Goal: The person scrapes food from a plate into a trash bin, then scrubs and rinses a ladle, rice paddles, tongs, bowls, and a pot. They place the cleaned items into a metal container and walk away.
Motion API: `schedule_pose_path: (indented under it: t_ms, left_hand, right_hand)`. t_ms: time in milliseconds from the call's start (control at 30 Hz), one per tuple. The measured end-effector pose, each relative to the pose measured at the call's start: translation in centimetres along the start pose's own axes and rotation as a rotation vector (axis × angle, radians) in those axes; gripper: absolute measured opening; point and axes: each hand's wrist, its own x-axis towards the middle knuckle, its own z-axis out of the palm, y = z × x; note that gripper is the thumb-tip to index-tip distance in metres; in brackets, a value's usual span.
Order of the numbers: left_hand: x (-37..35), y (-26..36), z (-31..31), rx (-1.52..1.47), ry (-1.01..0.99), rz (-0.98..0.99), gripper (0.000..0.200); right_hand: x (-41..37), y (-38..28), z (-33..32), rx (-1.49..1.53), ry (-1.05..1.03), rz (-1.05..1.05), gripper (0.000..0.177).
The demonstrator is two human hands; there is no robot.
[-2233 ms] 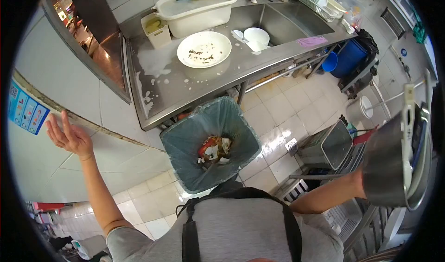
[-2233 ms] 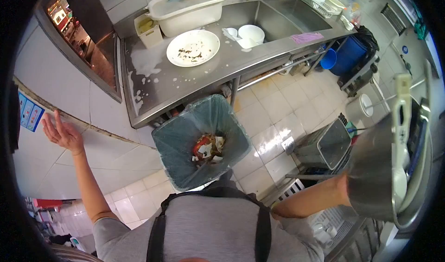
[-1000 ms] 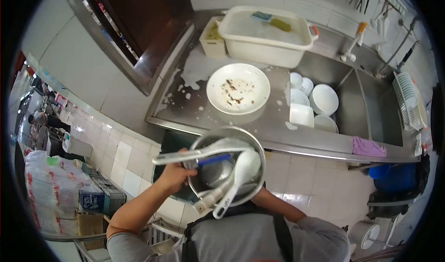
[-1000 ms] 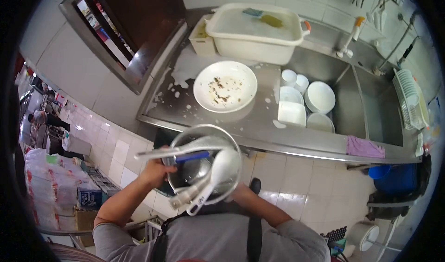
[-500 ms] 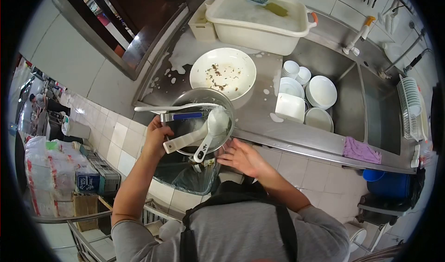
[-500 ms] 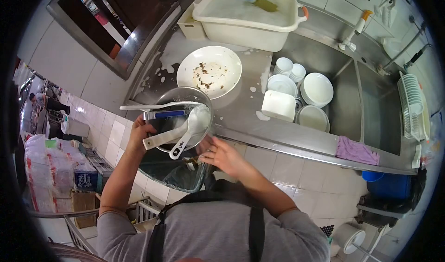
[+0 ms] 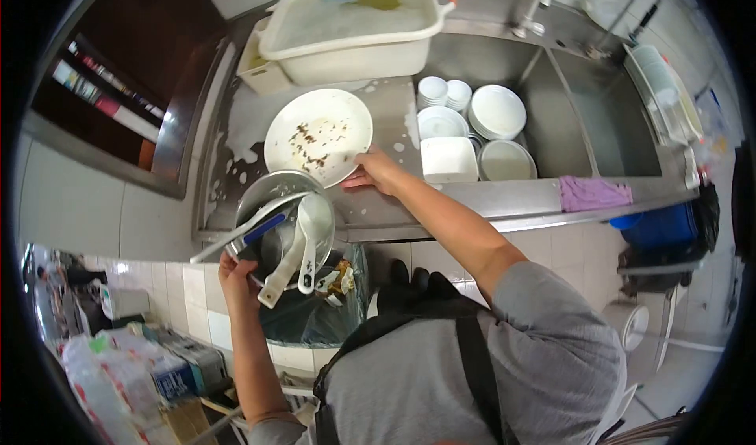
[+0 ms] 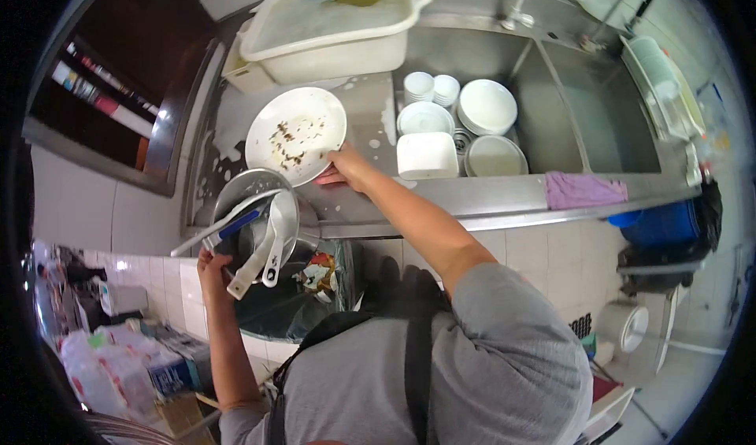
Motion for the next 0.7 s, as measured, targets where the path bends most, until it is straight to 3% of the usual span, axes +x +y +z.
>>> schedule_pose_path:
  t_ms: [100,233,300,467,533,700]
  left_hand:
    - [0.5,0.1,-0.1,-0.066,-0.045,-0.001,0.040]
    - [0.3,0.6,1.4,-0.141,-0.045,0.015,0.037]
    - [0.6,0.7,2.0,-0.175,-0.035,0.010,0.035]
    - [4.6,-0.8,2.9,-0.071,-0.081,-0.005,0.023]
    - [5.6,-1.7,5.3,-0.082,-0.053,0.024,0.023]
    - [6.5,-3.9,11.3,-0.204,0.022,0.007,0.024]
  right_hand:
    - [-1.3,-0.7,0.1,-0.081,0.088,-0.097,0.047]
    - [-6.7,-2.6,-5.5,-0.019,0.165,-0.130,0.048]
    - [-10.4,-3.4,-8.6,0.021,0.353,-0.168,0.047]
    - [-19.6,-7.1,-16.5,-0.051,0.401,-0.189,0.044]
    - [-21.7,-9.1,-18.6,-0.012,0.540,-0.297,0.043]
    - [-20.9,-11.5,-28.2,0.070,0.646,-0.252,0.044]
